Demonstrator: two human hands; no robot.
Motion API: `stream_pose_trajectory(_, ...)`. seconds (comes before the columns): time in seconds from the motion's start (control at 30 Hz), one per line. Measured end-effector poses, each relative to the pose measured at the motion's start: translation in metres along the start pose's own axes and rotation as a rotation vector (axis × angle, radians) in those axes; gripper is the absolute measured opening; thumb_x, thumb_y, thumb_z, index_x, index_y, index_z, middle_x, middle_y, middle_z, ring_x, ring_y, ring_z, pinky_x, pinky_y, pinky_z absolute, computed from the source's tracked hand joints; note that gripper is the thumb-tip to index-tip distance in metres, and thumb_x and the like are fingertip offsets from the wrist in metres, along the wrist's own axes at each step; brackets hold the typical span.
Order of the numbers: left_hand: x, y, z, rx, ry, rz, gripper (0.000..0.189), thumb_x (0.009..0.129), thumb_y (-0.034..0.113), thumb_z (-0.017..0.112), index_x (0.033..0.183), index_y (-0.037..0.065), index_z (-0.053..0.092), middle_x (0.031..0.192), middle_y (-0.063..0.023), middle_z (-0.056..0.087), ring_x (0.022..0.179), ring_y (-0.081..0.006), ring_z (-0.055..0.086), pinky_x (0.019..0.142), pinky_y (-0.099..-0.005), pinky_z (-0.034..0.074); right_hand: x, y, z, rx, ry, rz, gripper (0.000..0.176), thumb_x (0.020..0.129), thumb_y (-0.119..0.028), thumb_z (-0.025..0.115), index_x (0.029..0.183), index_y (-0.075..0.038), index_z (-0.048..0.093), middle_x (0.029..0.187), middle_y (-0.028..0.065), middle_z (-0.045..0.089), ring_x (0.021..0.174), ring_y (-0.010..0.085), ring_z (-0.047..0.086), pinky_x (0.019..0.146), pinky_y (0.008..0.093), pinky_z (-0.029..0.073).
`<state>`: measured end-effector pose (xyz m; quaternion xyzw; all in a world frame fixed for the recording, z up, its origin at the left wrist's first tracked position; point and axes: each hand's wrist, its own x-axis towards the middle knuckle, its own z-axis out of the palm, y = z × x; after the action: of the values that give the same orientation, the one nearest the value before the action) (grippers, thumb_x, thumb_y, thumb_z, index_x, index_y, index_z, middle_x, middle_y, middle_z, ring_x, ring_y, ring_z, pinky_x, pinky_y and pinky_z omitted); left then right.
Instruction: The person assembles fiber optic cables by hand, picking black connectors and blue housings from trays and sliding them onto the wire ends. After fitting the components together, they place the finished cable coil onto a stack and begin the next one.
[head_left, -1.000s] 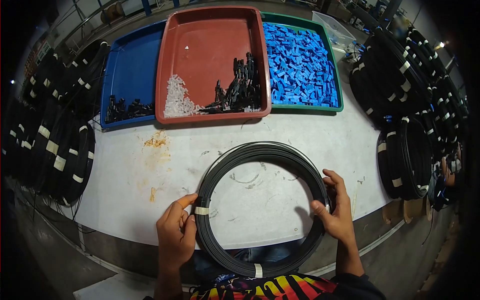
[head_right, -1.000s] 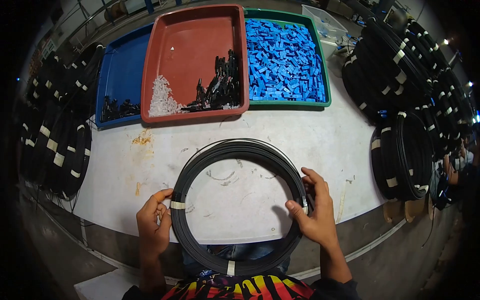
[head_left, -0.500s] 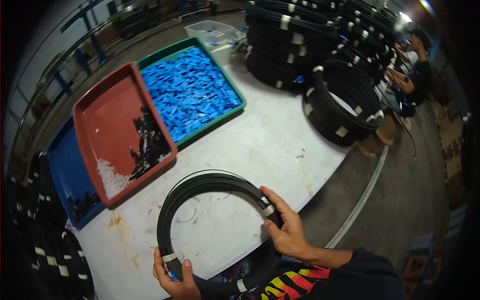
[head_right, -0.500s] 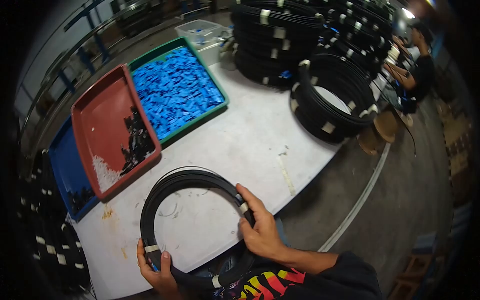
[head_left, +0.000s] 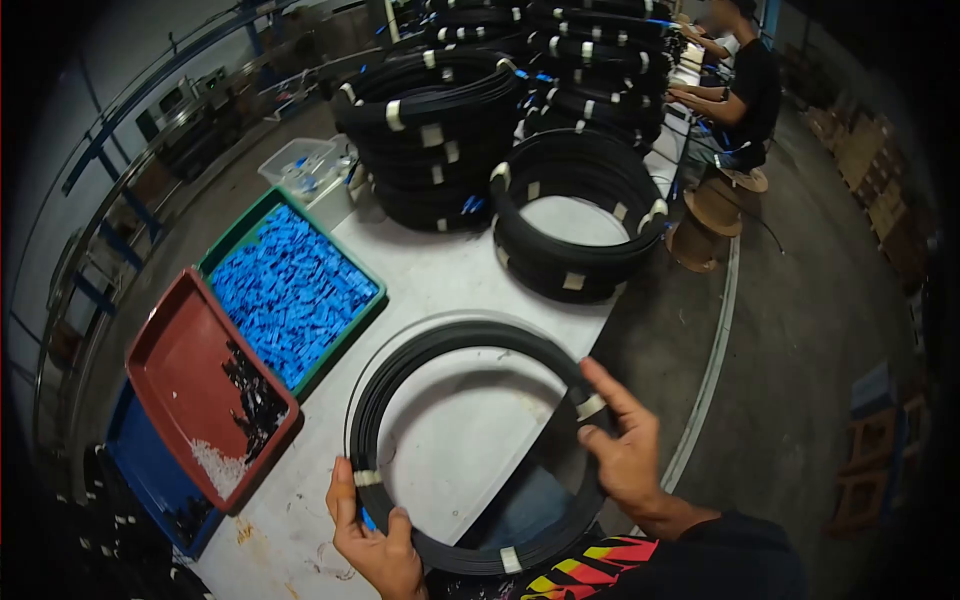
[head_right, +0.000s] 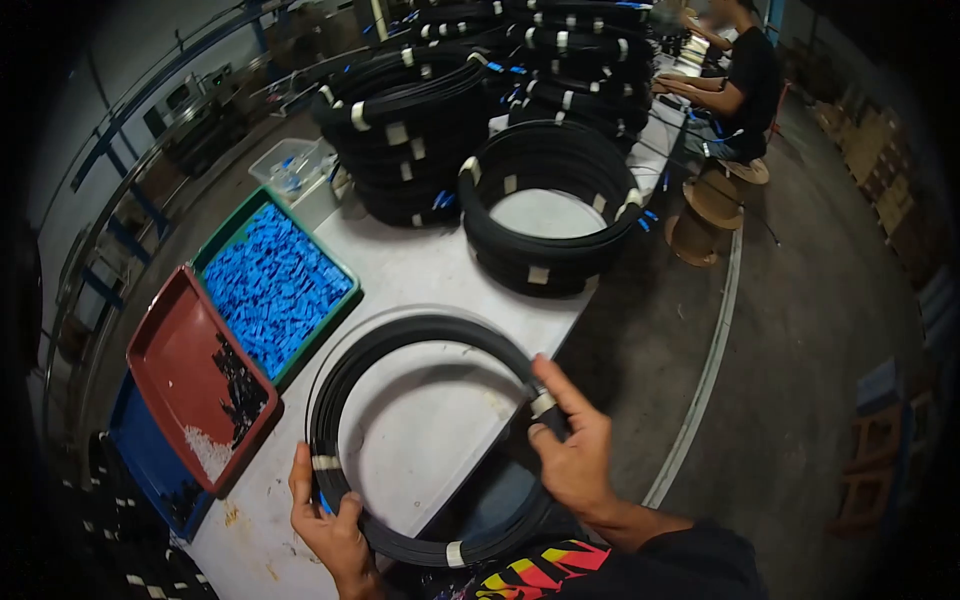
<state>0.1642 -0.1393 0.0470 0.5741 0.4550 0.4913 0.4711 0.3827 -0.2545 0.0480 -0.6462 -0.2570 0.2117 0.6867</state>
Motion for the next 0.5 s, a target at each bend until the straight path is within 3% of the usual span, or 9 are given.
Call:
stream_pose_trajectory(0.03, 0.011, 0.01, 0.014, -0.008, -0.012, 0.008, 0.079, 0.066, -0.01, 0.053, 0.145, -0.011, 0.047, 0.14, -0.0155, 0.05, 0.129, -0.0246, 0.053, 0.113, -0.0352, 0.037, 0.007, -0.012, -0.012, 0.04, 0.044, -0.052, 0.066, 0.08, 0.015, 0.051, 0.146, 0.008, 0.05, 0.15, 0.0174, 0.053, 0.142, 0.0236, 0.046, 0.118, 0.0322, 0.032)
stream_pose_trajectory(0.1, 0.033, 0.031, 0.043, 0.064, -0.175, 0.295, 0.073, 0.073, -0.004, 0.06, 0.145, -0.009, 0.048, 0.139, -0.0241, 0.049, 0.13, -0.0335, 0.051, 0.113, -0.0403, 0.037, 0.024, -0.04, -0.034, 0.013, 0.12, -0.189, 0.068, 0.079, 0.016, 0.051, 0.147, 0.009, 0.047, 0.151, 0.0176, 0.051, 0.143, 0.0238, 0.045, 0.118, 0.0326, 0.032)
stream_pose_trajectory(0.17, 0.061, 0.059, 0.085, 0.071, -0.239, 0.34, 0.073, 0.071, -0.004, 0.056, 0.144, -0.008, 0.051, 0.139, -0.0233, 0.051, 0.13, -0.0329, 0.051, 0.114, -0.0398, 0.036, 0.05, -0.069, -0.051, -0.099, 0.213, -0.299, 0.069, 0.079, 0.016, 0.051, 0.147, 0.009, 0.047, 0.15, 0.0174, 0.052, 0.142, 0.0229, 0.046, 0.118, 0.0323, 0.032)
stream_pose_trajectory(0.23, 0.097, 0.064, 0.133, 0.043, -0.245, 0.515, 0.069, 0.071, -0.003, 0.056, 0.141, -0.007, 0.056, 0.138, -0.0232, 0.055, 0.13, -0.0319, 0.053, 0.113, -0.0366, 0.037, 0.084, -0.082, -0.068, -0.073, 0.302, -0.319, 0.069, 0.077, 0.017, 0.052, 0.145, 0.008, 0.05, 0.139, 0.0136, 0.06, 0.121, 0.0165, 0.057, 0.104, 0.028, 0.042)
stream_pose_trajectory(0.27, 0.114, 0.066, 0.157, -0.022, -0.278, 0.504, 0.069, 0.071, -0.003, 0.057, 0.14, -0.006, 0.057, 0.138, -0.0227, 0.056, 0.13, -0.0311, 0.054, 0.113, -0.0357, 0.038, 0.102, -0.086, -0.075, -0.063, 0.344, -0.35, 0.069, 0.076, 0.017, 0.053, 0.144, 0.008, 0.052, 0.131, 0.0115, 0.064, 0.109, 0.013, 0.062, 0.095, 0.0255, 0.048)
stream_pose_trajectory(0.37, 0.158, 0.067, 0.23, -0.187, -0.356, 0.379, 0.07, 0.069, -0.006, 0.06, 0.139, -0.005, 0.059, 0.139, -0.0189, 0.057, 0.131, -0.0284, 0.055, 0.113, -0.0334, 0.038, 0.159, -0.091, -0.088, 0.063, 0.388, -0.414, 0.067, 0.075, 0.018, 0.053, 0.141, 0.008, 0.055, 0.105, 0.0041, 0.067, 0.078, 0.0046, 0.055, 0.068, 0.0195, 0.045)
stream_pose_trajectory(0.5, 0.199, 0.055, 0.299, -0.302, -0.44, 0.219, 0.069, 0.067, -0.009, 0.063, 0.135, -0.006, 0.062, 0.14, -0.016, 0.056, 0.132, -0.0264, 0.054, 0.115, -0.032, 0.038, 0.218, -0.075, -0.108, 0.023, 0.47, -0.273, 0.068, 0.074, 0.018, 0.054, 0.141, 0.007, 0.056, 0.107, 0.01, 0.069, 0.08, 0.0096, 0.062, 0.071, 0.0227, 0.049)
